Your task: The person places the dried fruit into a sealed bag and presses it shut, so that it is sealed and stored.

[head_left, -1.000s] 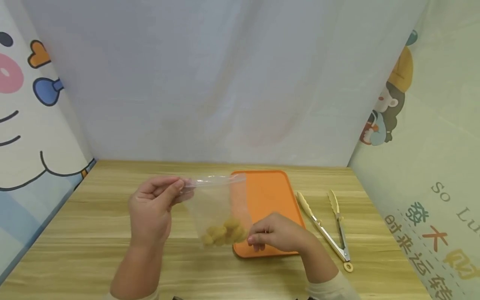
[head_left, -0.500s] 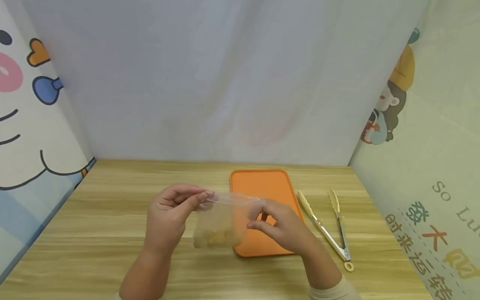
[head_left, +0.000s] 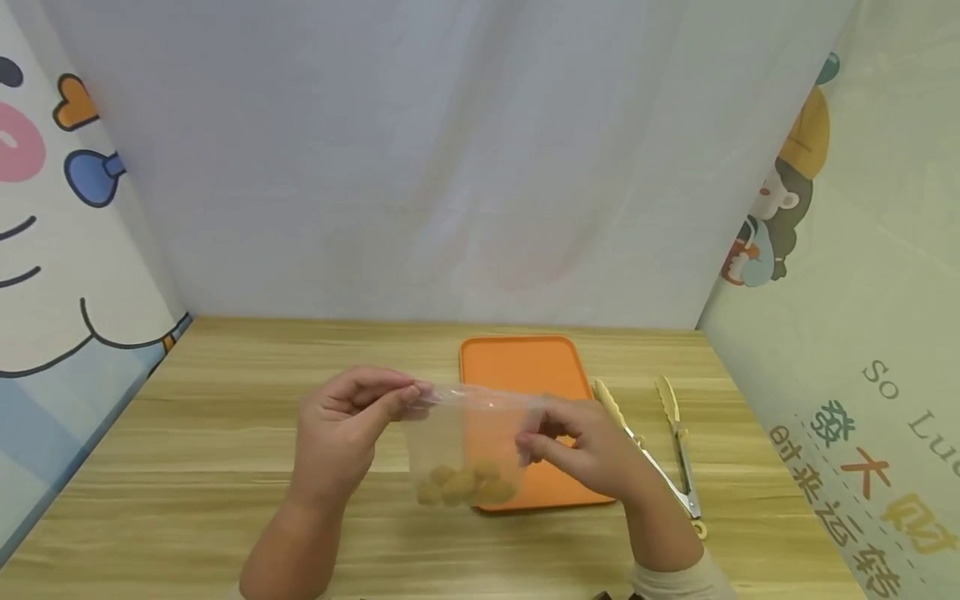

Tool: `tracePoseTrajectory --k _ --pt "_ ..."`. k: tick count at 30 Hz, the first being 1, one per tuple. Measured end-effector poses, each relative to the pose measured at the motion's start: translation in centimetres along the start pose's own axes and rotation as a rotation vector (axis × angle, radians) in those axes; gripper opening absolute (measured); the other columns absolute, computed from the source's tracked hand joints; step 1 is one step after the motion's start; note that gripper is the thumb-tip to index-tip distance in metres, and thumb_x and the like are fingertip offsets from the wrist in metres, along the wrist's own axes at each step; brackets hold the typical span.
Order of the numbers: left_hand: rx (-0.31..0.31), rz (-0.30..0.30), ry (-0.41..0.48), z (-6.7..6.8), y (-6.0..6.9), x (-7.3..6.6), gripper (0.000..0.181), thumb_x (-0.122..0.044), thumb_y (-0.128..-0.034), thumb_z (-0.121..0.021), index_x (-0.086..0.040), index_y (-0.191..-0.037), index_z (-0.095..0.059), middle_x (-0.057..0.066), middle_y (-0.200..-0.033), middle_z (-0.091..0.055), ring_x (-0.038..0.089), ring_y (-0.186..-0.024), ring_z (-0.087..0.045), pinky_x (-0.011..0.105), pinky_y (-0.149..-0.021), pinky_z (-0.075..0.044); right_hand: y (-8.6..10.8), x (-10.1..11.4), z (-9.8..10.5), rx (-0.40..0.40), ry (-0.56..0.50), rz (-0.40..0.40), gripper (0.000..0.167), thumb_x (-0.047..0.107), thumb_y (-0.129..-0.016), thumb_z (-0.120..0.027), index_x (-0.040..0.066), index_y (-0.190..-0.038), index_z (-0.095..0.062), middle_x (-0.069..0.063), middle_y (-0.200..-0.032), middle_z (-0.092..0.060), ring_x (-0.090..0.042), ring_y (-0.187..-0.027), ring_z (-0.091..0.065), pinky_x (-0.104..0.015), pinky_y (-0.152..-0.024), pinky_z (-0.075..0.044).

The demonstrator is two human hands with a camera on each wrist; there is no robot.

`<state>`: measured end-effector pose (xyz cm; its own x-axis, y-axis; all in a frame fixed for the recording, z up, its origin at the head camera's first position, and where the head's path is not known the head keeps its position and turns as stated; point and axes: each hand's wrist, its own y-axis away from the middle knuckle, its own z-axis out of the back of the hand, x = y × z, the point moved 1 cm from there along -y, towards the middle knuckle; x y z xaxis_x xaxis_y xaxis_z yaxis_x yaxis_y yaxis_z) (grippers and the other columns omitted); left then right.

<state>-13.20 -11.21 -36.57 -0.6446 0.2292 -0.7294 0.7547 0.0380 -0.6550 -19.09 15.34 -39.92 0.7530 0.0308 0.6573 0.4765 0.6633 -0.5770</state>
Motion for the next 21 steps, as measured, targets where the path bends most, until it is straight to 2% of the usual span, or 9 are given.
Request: tracePoseTrajectory --k 3,6,9,11,14,18,21 --pt "0.039 -0.007 0.008 -0.4 0.2 0.2 0.014 0.019 -0.0858 -0.06 0.014 -0.098 -0.065 0.009 -0.095 -0.076 0.023 -0.085 -0.074 0.039 -0.069 -0.058 -0.2 0.5 0.2 -0.041 0.065 0.107 0.016 -0.002 -0.091 -0.064 0.012 -0.096 -0.062 0.002 -0.081 -0.068 -0.006 -0.073 -0.062 -0.023 -0.067 -0.053" --pt "0.07 0.005 -0.023 -0.5 0.3 0.2 0.012 0.016 -0.0861 -0.061 0.015 -0.098 -0.065 0.006 -0.095 -0.076 0.02 -0.085 -0.074 0.038 -0.07 -0.058 -0.3 0.9 0.4 -0.098 0.102 0.205 0.01 0.0 -0.092 -0.065 0.009 -0.095 -0.063 0.0 -0.081 -0.066 -0.007 -0.073 -0.06 -0.019 -0.066 -0.051" --pt "0.122 0.042 -0.076 -0.1 0.3 -0.1 0.014 0.016 -0.0855 -0.063 0.012 -0.098 -0.066 0.008 -0.094 -0.076 0.02 -0.085 -0.074 0.038 -0.072 -0.058 -0.2 1.2 0.7 -0.106 0.123 0.24 0.009 0.002 -0.091 -0.066 0.01 -0.093 -0.064 0.0 -0.08 -0.065 -0.006 -0.071 -0.058 -0.015 -0.061 -0.048" --pt "0.179 0.101 -0.152 0.3 0.4 -0.4 0.015 0.012 -0.0862 -0.065 0.005 -0.098 -0.068 0.006 -0.093 -0.076 0.019 -0.083 -0.073 0.037 -0.071 -0.058 -0.1 1.5 0.8 -0.07 0.129 0.214 0.012 0.001 -0.09 -0.067 0.012 -0.094 -0.064 0.002 -0.08 -0.065 -0.006 -0.07 -0.059 -0.013 -0.059 -0.047" --pt "0.299 0.197 -0.245 0.9 0.5 -0.8 0.015 0.005 -0.0879 -0.067 -0.004 -0.1 -0.069 0.006 -0.091 -0.075 0.019 -0.08 -0.073 0.037 -0.07 -0.059 0.2 2.1 1.0 0.03 0.116 0.136 0.015 0.001 -0.09 -0.067 0.015 -0.094 -0.065 0.005 -0.078 -0.067 -0.003 -0.068 -0.06 -0.014 -0.058 -0.047" --pt "0.466 0.297 -0.316 1.5 0.6 -0.8 0.014 -0.004 -0.09 -0.068 -0.01 -0.102 -0.067 0.004 -0.09 -0.073 0.019 -0.078 -0.072 0.036 -0.069 -0.059 0.5 2.7 1.1 0.191 0.082 -0.051 0.011 0.01 -0.096 -0.062 0.019 -0.092 -0.064 0.007 -0.078 -0.068 -0.001 -0.069 -0.062 -0.018 -0.058 -0.05" --pt "0.572 0.376 -0.371 1.6 0.7 -0.5 0.016 -0.012 -0.0916 -0.068 -0.015 -0.107 -0.066 0.001 -0.092 -0.073 0.016 -0.081 -0.072 0.033 -0.071 -0.059 0.6 2.7 1.1 0.281 0.099 -0.193 0.01 0.021 -0.1 -0.058 0.021 -0.091 -0.064 0.009 -0.077 -0.067 -0.001 -0.069 -0.063 -0.021 -0.059 -0.052"
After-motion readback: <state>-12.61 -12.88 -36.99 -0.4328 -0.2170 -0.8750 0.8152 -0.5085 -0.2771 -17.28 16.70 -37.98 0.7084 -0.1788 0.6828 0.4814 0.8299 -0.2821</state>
